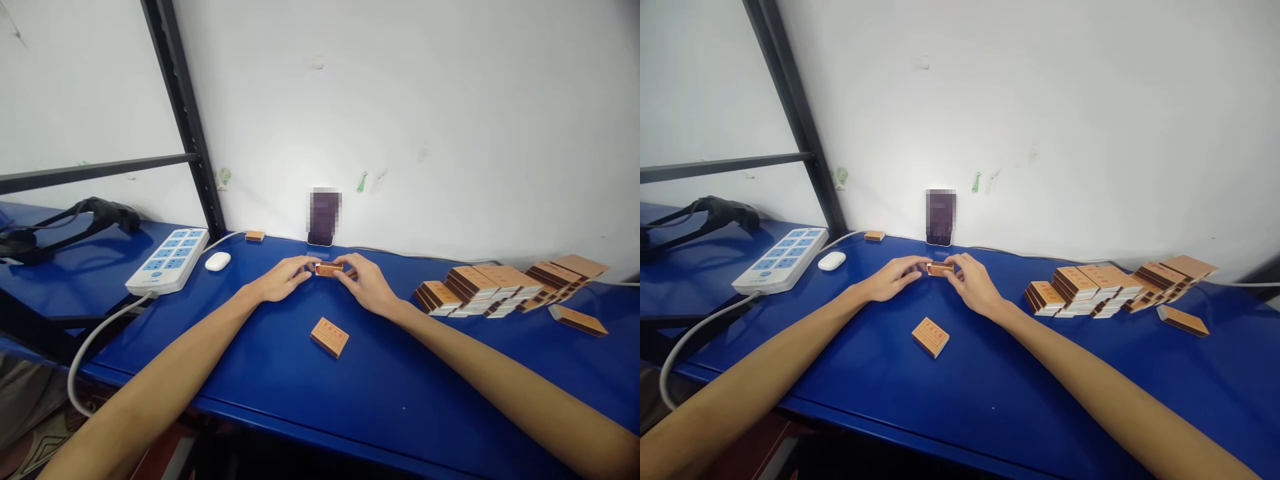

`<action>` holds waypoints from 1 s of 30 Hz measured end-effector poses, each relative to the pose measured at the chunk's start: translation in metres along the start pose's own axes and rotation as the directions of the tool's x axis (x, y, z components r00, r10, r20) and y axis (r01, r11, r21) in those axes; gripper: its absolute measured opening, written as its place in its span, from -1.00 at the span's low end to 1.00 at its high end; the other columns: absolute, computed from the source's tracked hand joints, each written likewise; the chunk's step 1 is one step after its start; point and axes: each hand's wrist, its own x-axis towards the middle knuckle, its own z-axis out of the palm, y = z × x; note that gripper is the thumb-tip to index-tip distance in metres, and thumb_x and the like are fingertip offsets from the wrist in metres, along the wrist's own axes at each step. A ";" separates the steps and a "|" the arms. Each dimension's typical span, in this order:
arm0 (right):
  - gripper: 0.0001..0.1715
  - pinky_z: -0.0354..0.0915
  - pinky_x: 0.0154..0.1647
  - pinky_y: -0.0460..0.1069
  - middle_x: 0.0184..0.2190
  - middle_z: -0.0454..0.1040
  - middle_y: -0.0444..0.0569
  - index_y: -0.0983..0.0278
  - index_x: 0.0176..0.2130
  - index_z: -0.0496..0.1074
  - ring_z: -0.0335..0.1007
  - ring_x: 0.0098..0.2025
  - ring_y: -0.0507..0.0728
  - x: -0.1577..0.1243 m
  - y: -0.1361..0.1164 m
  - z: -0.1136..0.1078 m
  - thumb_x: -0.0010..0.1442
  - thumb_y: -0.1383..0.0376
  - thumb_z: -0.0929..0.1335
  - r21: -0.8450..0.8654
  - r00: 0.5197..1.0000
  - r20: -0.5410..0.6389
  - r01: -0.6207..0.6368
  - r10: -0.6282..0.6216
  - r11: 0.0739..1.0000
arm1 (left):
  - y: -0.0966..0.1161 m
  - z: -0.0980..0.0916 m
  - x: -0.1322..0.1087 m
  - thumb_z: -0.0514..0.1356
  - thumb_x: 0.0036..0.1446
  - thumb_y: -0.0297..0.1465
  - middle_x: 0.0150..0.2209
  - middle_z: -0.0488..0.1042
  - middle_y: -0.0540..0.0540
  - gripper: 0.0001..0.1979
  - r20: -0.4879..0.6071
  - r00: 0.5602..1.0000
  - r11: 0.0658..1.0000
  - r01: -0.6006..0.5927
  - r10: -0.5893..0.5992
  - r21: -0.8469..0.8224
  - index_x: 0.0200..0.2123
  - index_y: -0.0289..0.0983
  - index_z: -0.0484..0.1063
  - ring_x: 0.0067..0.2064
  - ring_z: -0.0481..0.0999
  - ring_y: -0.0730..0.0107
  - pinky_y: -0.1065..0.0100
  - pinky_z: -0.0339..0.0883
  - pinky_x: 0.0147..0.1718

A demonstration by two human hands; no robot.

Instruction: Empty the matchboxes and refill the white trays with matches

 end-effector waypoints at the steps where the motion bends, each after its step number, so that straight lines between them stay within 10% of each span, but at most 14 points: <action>1: -0.79 0.41 -0.19 0.10 -0.16 0.41 0.01 0.21 -0.09 0.37 0.46 -0.32 0.11 0.000 -0.001 -0.001 0.30 0.23 0.25 -0.008 1.000 -0.004 0.003 -0.003 1.000 | 0.001 0.001 0.000 0.01 0.36 -0.28 -0.02 0.48 -0.15 -0.61 -0.001 1.000 1.000 0.010 -0.010 0.005 0.19 -0.24 0.26 -0.18 0.47 0.31 0.25 0.36 -0.15; 13: -0.88 0.31 -0.05 0.07 -0.09 0.39 0.00 0.21 -0.19 0.33 0.39 -0.10 0.15 -0.007 0.005 -0.005 0.26 0.39 0.25 -0.161 0.973 0.176 0.177 -0.148 0.971 | -0.001 0.009 0.007 0.13 0.24 -0.27 -0.21 0.42 -0.09 -0.64 0.001 0.988 0.981 0.153 -0.155 0.122 0.06 -0.26 0.42 -0.31 0.40 0.37 0.29 0.31 -0.24; 30: -0.79 0.25 -0.08 0.01 -0.17 0.43 0.01 0.26 -0.15 0.29 0.37 -0.13 0.15 0.002 0.010 -0.025 0.21 0.47 0.23 -0.368 0.958 0.283 0.065 0.045 0.927 | -0.006 0.006 0.013 0.18 0.21 -0.25 -0.25 0.39 -0.09 -0.69 0.040 0.977 0.974 0.207 -0.211 0.089 -0.03 -0.28 0.41 -0.34 0.35 0.37 0.30 0.27 -0.28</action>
